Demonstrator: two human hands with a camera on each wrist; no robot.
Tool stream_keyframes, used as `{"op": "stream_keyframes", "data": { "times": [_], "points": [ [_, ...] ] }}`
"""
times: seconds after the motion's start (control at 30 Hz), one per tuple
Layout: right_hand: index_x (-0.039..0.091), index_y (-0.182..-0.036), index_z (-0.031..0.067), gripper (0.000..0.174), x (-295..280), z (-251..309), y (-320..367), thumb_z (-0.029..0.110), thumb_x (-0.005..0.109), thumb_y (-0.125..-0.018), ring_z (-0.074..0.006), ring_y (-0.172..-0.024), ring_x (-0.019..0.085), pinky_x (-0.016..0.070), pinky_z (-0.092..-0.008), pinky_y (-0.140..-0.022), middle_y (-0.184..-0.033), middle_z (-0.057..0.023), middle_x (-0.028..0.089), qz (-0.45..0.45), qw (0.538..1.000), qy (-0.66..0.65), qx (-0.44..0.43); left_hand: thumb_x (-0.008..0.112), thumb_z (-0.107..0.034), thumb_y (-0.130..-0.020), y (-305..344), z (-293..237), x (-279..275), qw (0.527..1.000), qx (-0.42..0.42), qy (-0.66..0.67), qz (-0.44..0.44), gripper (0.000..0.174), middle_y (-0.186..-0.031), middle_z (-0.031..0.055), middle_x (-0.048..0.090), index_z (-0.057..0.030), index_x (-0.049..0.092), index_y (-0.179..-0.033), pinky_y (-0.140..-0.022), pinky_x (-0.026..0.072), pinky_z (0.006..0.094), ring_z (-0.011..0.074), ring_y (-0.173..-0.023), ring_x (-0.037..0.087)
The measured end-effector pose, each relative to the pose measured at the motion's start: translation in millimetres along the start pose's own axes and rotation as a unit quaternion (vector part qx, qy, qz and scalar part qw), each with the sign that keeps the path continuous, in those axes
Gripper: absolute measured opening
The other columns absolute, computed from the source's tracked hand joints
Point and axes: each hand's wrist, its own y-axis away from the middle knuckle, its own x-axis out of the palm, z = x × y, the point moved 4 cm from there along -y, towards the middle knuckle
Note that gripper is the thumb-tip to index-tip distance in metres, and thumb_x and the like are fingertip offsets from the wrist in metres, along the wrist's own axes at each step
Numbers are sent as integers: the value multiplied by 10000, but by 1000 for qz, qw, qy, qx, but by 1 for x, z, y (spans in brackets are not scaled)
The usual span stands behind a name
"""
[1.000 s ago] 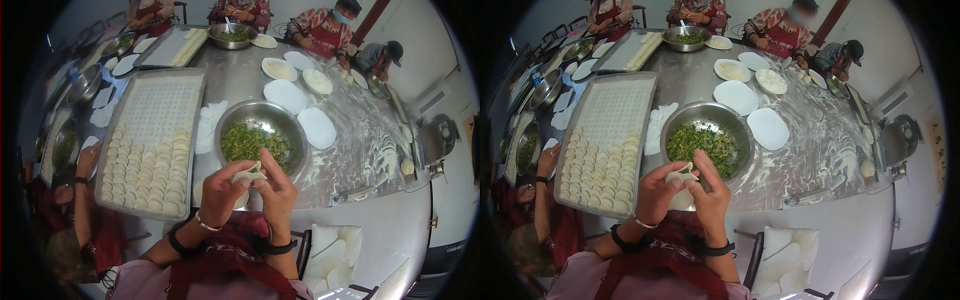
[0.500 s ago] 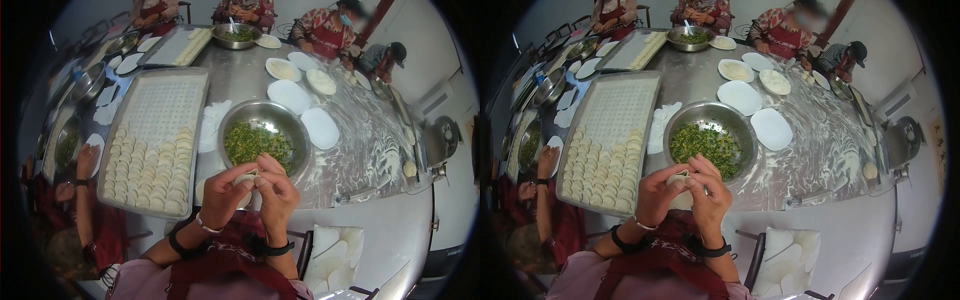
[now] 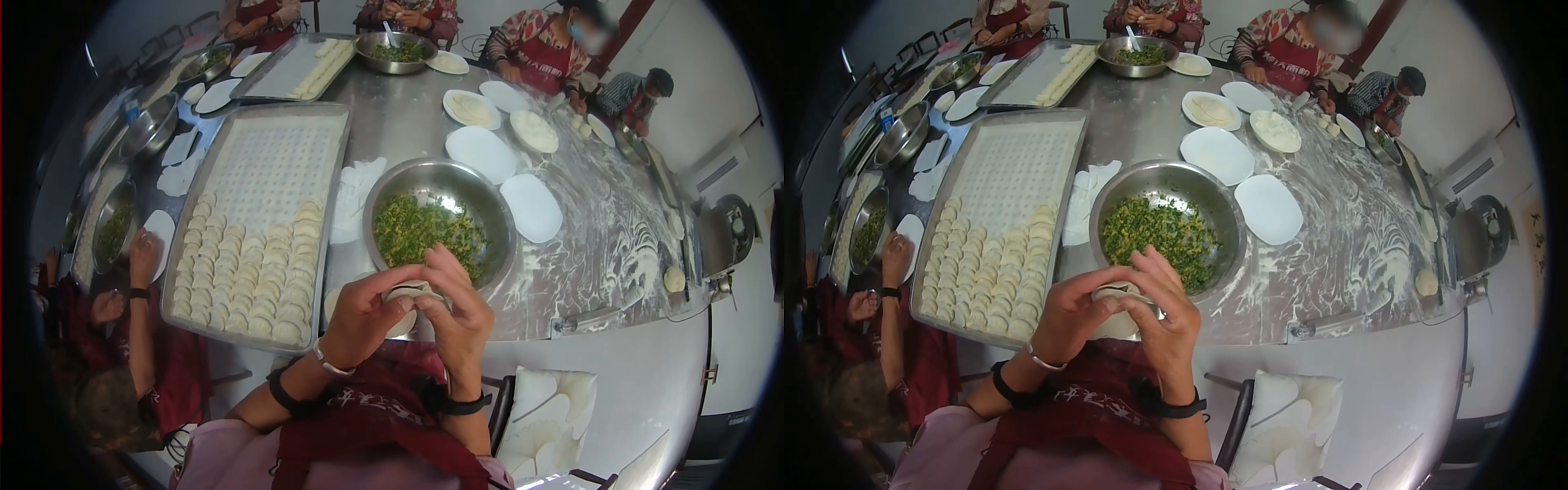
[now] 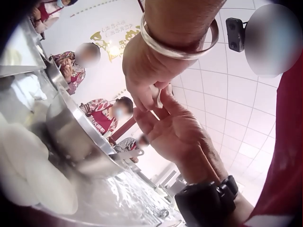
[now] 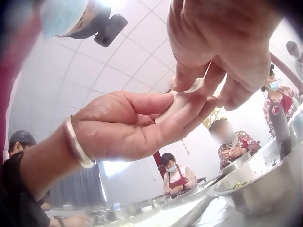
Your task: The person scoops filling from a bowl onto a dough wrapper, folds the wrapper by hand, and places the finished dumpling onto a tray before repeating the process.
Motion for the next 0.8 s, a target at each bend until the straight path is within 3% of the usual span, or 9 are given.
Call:
{"op": "stream_keyframes", "data": {
  "times": [0.27, 0.37, 0.47, 0.67, 0.8],
  "points": [
    [726, -897, 7, 152, 4, 3, 3, -29, 746, -751, -341, -1249, 569, 475, -417, -997, -1160, -159, 699, 30, 994, 82, -70, 570, -51, -894, -1, -5, -5, 993, 15, -103, 47, 444, -1146, 133, 681, 41, 551, -1328, -811, 500, 272, 124, -972, 624],
    [722, -894, -1, 148, 5, 4, 5, -34, 741, -751, -337, -1232, 579, 494, -411, -972, -1158, -167, 696, 42, 988, 116, -93, 547, -35, -891, -4, 1, -6, 981, 91, -162, 63, 455, -1111, 132, 693, 29, 540, -1341, -768, 497, 267, 116, -889, 625],
    [729, -918, 2, 178, 5, -1, 5, -36, 737, -744, -340, -1243, 571, 492, -421, -979, -1190, -168, 682, 50, 989, 128, -61, 534, -6, -877, -9, 18, -12, 982, 80, -149, 89, 492, -1153, 142, 678, 21, 518, -1368, -750, 490, 267, 116, -874, 623],
    [743, -1008, 28, 281, 8, 12, -1, -40, 726, -736, -358, -1272, 547, 458, -433, -1024, -1244, -160, 659, 69, 980, 168, -85, 559, 16, -844, -11, 6, -12, 988, 11, -124, 91, 613, -1251, 126, 641, 33, 423, -1441, -846, 498, 264, 128, -985, 633],
    [731, -1030, 10, 262, 0, -4, 1, -16, 729, -769, -348, -1273, 549, 432, -418, -1049, -1238, -170, 661, 43, 995, 80, -36, 587, 2, -868, -11, 1, -7, 996, -16, 34, 78, 583, -1228, 123, 641, 57, 426, -1426, -907, 507, 282, 147, -1036, 628]
  ]
}}
